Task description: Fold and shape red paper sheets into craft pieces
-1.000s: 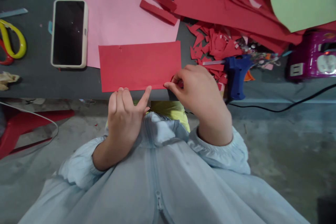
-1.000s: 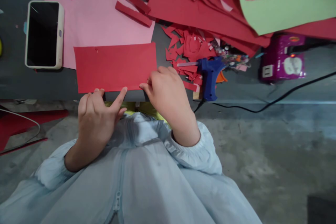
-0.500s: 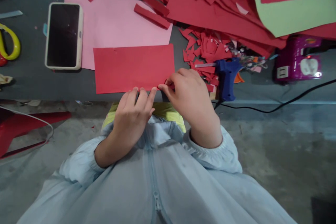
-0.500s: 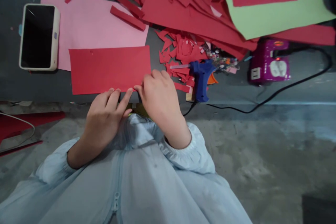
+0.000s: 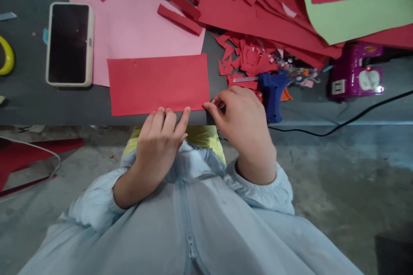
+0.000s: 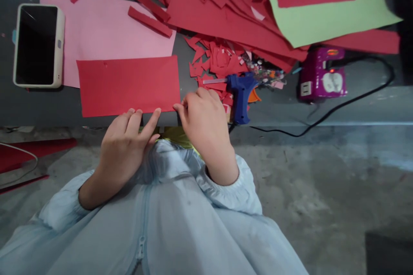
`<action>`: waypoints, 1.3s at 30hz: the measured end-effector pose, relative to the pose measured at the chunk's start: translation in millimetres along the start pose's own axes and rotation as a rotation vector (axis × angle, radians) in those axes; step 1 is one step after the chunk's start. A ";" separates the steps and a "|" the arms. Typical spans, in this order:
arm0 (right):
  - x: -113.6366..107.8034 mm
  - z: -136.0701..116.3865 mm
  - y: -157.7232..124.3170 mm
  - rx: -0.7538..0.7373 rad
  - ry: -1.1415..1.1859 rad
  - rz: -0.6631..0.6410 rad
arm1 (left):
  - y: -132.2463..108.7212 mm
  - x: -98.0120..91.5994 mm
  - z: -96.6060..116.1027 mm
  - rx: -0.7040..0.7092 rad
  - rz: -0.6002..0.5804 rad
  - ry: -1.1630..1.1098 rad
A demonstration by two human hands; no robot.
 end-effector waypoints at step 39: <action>-16.7 18.1 -32.9 -0.049 0.138 0.227 | 21.3 -6.6 34.3 0.150 0.005 0.173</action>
Point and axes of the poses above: each hand's wrist, its own y-axis towards the middle knuckle, its own x-axis out of the palm, z = x × y, the point moved 7 cm from there along y, towards the middle knuckle, and after that the axes turned 5 degrees about -x, right-handed, at the moved point
